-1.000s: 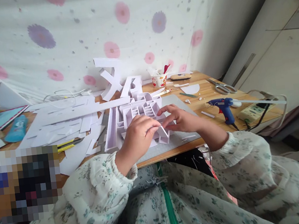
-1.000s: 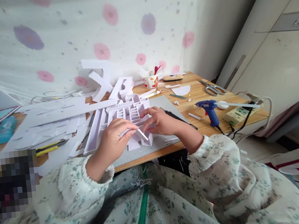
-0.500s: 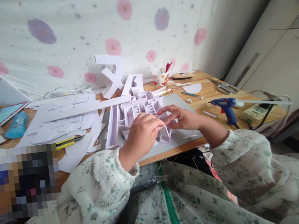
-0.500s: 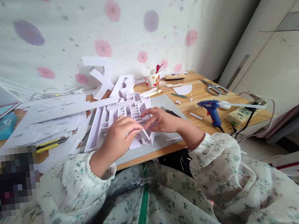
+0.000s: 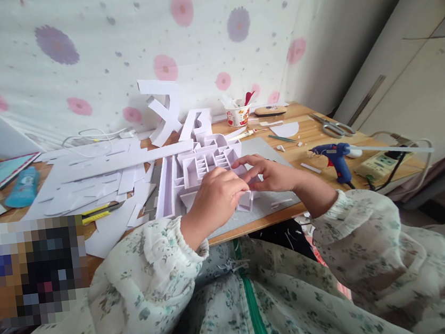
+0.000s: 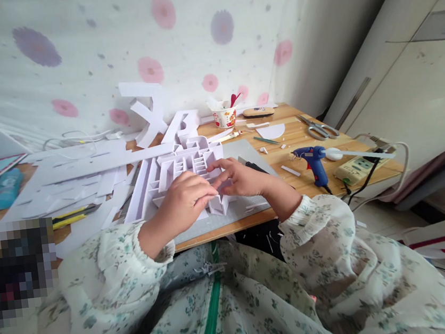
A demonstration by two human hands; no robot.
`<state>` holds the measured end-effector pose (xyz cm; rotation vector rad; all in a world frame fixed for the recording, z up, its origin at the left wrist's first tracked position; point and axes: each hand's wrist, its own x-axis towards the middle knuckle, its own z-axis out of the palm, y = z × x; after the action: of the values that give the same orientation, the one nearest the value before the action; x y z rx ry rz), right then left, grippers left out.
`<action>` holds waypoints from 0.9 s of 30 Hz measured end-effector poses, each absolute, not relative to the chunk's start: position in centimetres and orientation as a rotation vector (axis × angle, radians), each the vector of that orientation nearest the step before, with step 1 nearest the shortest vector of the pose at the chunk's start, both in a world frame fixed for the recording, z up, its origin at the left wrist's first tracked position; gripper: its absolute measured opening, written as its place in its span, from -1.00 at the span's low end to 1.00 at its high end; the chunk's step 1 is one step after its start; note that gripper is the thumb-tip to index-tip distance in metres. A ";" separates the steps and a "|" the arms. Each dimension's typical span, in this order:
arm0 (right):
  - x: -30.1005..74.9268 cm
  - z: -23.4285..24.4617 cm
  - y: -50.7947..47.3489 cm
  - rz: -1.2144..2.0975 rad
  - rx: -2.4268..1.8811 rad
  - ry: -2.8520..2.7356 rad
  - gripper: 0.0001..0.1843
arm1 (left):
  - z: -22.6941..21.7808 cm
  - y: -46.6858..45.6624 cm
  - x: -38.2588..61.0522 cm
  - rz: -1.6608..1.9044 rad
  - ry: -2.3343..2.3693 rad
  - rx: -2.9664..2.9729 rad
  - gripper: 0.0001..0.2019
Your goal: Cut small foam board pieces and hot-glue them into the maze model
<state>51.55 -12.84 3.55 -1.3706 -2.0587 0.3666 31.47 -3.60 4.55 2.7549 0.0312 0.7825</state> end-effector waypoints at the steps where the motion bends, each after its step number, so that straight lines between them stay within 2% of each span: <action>1: 51.5 3.6 -12.8 0.363 -1.368 -2.062 -0.77 | 4.6 -3.6 31.5 0.774 0.025 2.763 -0.86; 11: 51.5 3.8 -12.9 0.395 -1.376 -2.060 -0.84 | 4.8 -4.1 31.6 0.795 0.096 2.802 -0.92; 27: 51.4 3.9 -13.0 0.371 -1.391 -2.070 -0.77 | 4.1 -4.2 31.8 0.732 0.159 2.798 -0.90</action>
<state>51.37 -13.03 3.94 -1.3912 -2.0698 0.3706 31.80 -4.17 4.15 2.7978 0.1594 0.7321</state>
